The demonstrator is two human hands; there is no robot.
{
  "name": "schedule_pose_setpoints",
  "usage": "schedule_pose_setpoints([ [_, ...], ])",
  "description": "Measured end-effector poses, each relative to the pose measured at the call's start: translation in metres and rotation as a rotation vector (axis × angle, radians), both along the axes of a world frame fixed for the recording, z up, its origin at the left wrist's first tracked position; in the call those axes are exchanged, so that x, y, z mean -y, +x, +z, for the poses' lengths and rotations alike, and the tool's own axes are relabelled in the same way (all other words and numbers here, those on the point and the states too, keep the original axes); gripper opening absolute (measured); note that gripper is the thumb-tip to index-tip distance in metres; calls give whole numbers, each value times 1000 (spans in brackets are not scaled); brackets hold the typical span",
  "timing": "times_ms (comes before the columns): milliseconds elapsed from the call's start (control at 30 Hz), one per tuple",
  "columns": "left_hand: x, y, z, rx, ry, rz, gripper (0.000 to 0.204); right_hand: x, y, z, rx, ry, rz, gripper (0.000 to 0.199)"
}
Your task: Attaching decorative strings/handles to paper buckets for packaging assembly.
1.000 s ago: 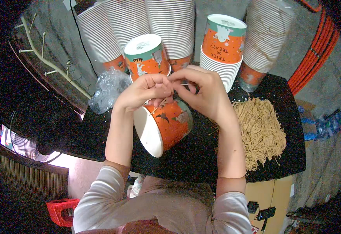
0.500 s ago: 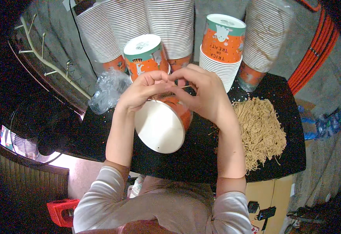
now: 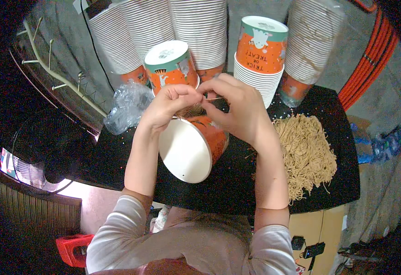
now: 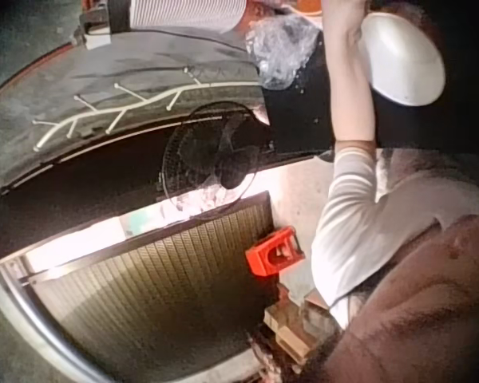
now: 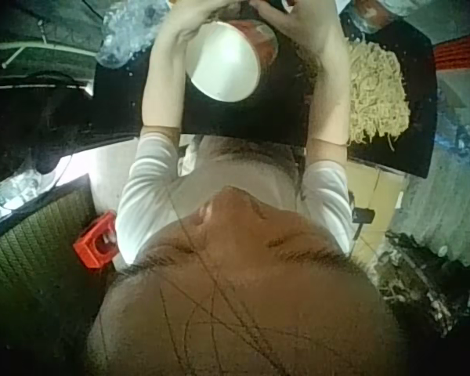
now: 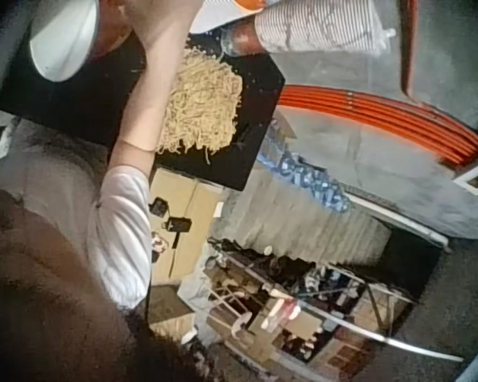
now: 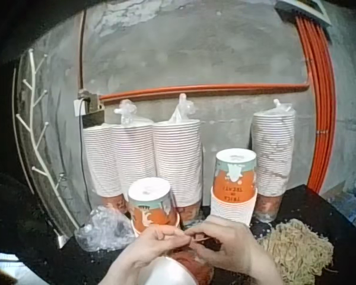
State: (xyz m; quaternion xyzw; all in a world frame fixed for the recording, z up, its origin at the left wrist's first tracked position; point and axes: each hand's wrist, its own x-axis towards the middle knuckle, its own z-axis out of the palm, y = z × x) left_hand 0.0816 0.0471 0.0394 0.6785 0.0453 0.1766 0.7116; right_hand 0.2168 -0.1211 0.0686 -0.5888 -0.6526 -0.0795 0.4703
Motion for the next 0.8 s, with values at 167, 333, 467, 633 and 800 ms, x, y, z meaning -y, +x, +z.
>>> schedule_pose_setpoints([
  [167,5,-3,11,-15,-75,-40,27,2,2,-2,53,-14,-74,30],
  [333,-3,-7,13,-12,-177,-119,29,1,1,-2,44,-32,-98,17],
  [467,-2,-9,16,-3,-99,-103,32,0,0,-2,17,-40,-87,14],
  [633,2,-10,18,-4,-81,-76,33,1,5,-4,-4,-16,-52,11],
  [800,1,-8,15,5,-102,-96,25,3,7,-1,-14,-37,-69,10],
])
